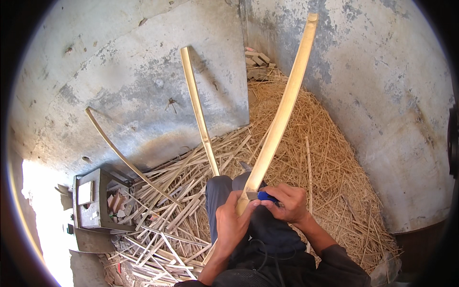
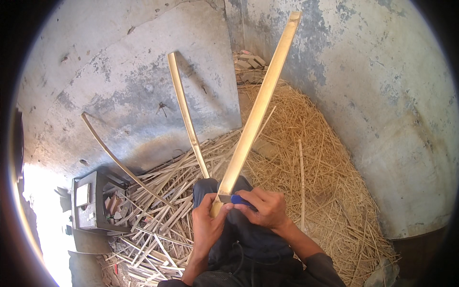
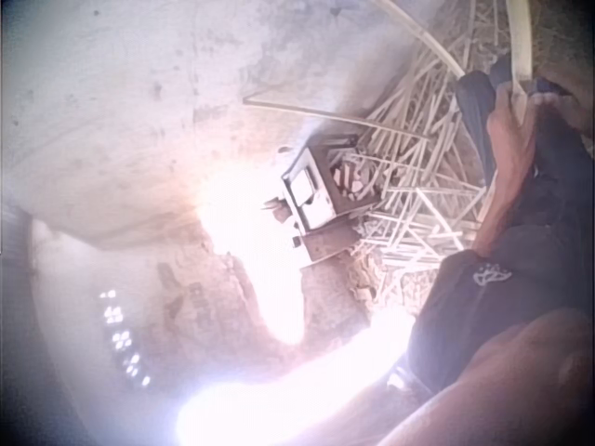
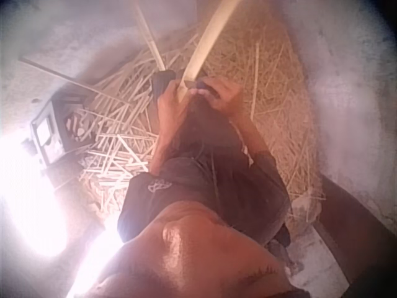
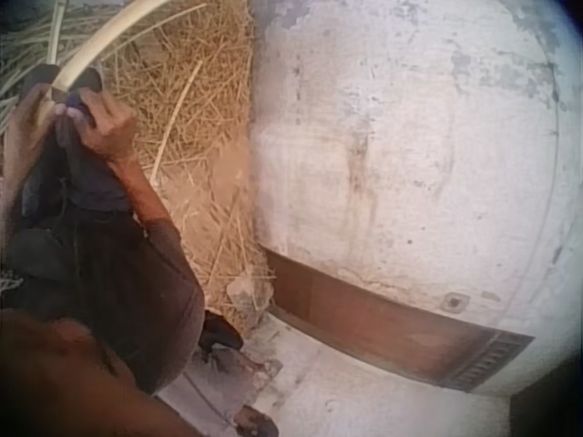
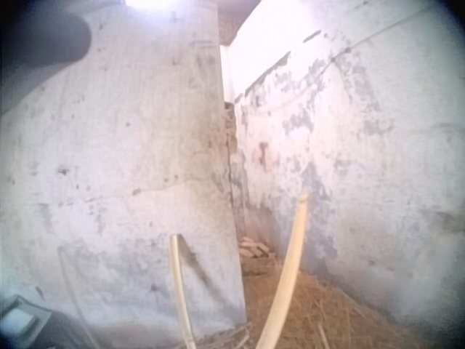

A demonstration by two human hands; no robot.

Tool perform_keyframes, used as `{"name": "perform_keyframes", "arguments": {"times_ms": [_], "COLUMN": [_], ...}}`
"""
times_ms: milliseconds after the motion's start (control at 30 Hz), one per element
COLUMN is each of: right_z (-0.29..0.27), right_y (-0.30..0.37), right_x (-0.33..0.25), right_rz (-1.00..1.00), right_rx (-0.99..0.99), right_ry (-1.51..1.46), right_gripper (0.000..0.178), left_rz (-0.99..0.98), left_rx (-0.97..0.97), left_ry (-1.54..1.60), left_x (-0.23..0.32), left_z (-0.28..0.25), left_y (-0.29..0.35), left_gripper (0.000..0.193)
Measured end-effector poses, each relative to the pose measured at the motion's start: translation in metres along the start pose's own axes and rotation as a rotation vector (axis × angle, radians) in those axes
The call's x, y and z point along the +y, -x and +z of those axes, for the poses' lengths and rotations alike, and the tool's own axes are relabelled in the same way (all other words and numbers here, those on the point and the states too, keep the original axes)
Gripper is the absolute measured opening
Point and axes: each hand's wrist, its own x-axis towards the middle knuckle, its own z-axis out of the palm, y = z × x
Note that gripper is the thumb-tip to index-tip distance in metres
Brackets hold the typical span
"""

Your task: The person sits on a straw-covered floor and uses a knife to shave thin strips from a long bamboo pole. They repeatedly scrape the tool along the bamboo to remove the outer layer, creating a pile of shavings on the floor.

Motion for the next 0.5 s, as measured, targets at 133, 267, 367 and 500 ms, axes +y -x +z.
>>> {"name": "perform_keyframes", "arguments": {"times_ms": [133,267,367,500], "right_z": [-0.0027,-0.0023,-0.0018,-0.0064], "right_y": [-0.0018,-0.0015,-0.0013,-0.0020], "right_x": [-0.0039,-0.0011,0.0009,-0.0032], "right_rz": [0.001,-0.031,-0.062,-0.054], "right_rx": [-0.009,0.007,0.029,0.022], "right_ry": [0.037,0.075,0.108,0.140], "right_gripper": [0.036,0.034,0.032,0.032], "left_rz": [0.019,0.007,0.001,-0.006], "left_rx": [0.033,0.043,0.036,0.021], "left_ry": [-0.021,-0.002,-0.003,-0.011], "left_x": [0.0068,0.0063,0.0036,0.0035], "left_z": [-0.0003,0.0010,0.0008,0.0003], "left_y": [0.0004,0.0004,0.0014,0.0017], "left_gripper": [0.026,0.025,0.026,0.025]}}
